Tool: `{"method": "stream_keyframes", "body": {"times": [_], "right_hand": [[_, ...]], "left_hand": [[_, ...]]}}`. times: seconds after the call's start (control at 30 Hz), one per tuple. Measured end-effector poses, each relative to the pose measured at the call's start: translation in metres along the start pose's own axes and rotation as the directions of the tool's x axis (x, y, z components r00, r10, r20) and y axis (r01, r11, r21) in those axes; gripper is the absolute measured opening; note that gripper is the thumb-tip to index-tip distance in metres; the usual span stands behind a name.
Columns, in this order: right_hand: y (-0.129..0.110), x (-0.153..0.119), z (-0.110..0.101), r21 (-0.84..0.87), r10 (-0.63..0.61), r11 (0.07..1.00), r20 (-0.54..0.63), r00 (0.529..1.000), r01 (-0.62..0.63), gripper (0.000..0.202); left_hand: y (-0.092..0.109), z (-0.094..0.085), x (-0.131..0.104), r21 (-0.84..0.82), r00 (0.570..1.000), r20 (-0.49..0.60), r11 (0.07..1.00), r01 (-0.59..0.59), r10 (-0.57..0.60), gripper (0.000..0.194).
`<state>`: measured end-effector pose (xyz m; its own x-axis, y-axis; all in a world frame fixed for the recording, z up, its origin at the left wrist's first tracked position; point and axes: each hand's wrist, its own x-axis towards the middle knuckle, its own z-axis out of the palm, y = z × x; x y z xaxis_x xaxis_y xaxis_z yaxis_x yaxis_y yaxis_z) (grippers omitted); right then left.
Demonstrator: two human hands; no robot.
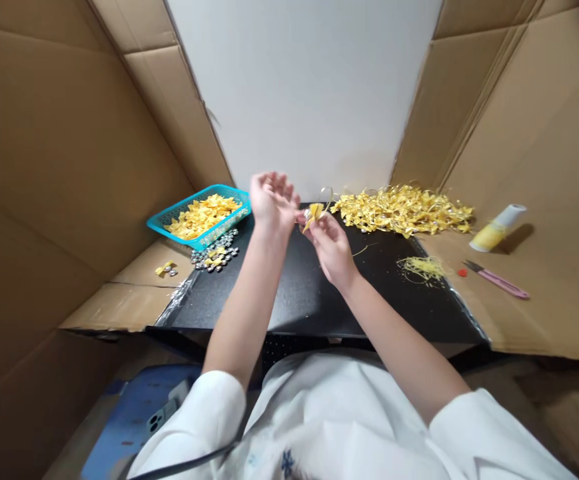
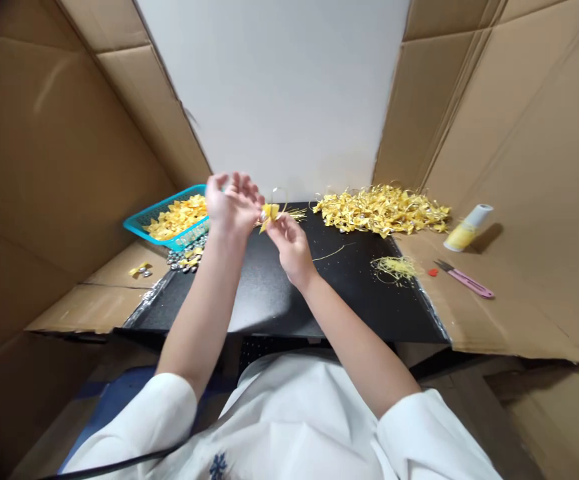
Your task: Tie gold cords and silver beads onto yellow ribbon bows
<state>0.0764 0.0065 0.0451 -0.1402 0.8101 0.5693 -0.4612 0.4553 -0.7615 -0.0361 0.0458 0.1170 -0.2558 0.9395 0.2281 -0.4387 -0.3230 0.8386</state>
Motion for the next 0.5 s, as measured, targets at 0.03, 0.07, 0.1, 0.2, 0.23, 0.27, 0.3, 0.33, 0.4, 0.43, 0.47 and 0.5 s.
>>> {"method": "stream_keyframes", "body": {"times": [0.03, 0.07, 0.1, 0.2, 0.23, 0.27, 0.3, 0.33, 0.4, 0.43, 0.47, 0.5], "right_hand": [[-0.008, -0.006, -0.012, -0.141, -0.017, 0.990, 0.048, 0.999, 0.023, 0.012], [-0.017, -0.016, -0.022, -0.280, -0.023, 0.959, 0.106, 0.994, 0.052, 0.012], [-0.027, -0.028, -0.031, -0.405, -0.030, 0.909, 0.169, 0.985, 0.097, 0.012], [-0.053, -0.063, -0.049, -0.618, -0.017, 0.745, 0.357, 0.934, 0.250, 0.010], [-0.058, -0.071, -0.052, -0.664, 0.001, 0.690, 0.398, 0.917, 0.288, 0.010], [-0.061, -0.077, -0.054, -0.699, 0.017, 0.640, 0.429, 0.903, 0.320, 0.010], [-0.063, -0.080, -0.055, -0.725, 0.030, 0.596, 0.450, 0.893, 0.346, 0.011], [-0.064, -0.083, -0.055, -0.742, 0.034, 0.562, 0.463, 0.886, 0.366, 0.012], [-0.062, -0.085, -0.055, -0.752, 0.013, 0.529, 0.471, 0.882, 0.394, 0.014], [-0.060, -0.086, -0.055, -0.752, -0.002, 0.526, 0.465, 0.885, 0.397, 0.014], [-0.059, -0.088, -0.054, -0.754, -0.016, 0.527, 0.452, 0.892, 0.392, 0.015], [-0.057, -0.089, -0.054, -0.758, -0.029, 0.528, 0.436, 0.899, 0.384, 0.015]], "left_hand": [[-0.013, 0.002, -0.020, 0.079, 0.997, 0.077, 0.997, 0.012, -0.019, 0.022], [-0.023, 0.001, -0.040, 0.179, 0.981, 0.185, 0.984, 0.022, -0.055, 0.019], [-0.031, -0.004, -0.060, 0.284, 0.951, 0.297, 0.959, 0.000, -0.088, 0.017], [-0.040, -0.031, -0.111, 0.521, 0.860, 0.477, 0.846, -0.113, -0.179, 0.035], [-0.040, -0.040, -0.123, 0.555, 0.831, 0.526, 0.813, -0.173, -0.183, 0.039], [-0.040, -0.047, -0.133, 0.588, 0.803, 0.571, 0.766, -0.258, -0.168, 0.040], [-0.039, -0.053, -0.141, 0.614, 0.788, 0.604, 0.702, -0.361, -0.123, 0.040], [-0.039, -0.056, -0.147, 0.620, 0.773, 0.633, 0.627, -0.471, -0.046, 0.038], [-0.041, -0.059, -0.154, 0.631, 0.719, 0.684, 0.392, -0.669, 0.126, 0.031], [-0.043, -0.059, -0.156, 0.625, 0.677, 0.706, 0.267, -0.734, 0.210, 0.028], [-0.046, -0.060, -0.158, 0.616, 0.634, 0.720, 0.161, -0.771, 0.281, 0.025], [-0.048, -0.060, -0.158, 0.606, 0.595, 0.726, 0.089, -0.790, 0.343, 0.023]]}}
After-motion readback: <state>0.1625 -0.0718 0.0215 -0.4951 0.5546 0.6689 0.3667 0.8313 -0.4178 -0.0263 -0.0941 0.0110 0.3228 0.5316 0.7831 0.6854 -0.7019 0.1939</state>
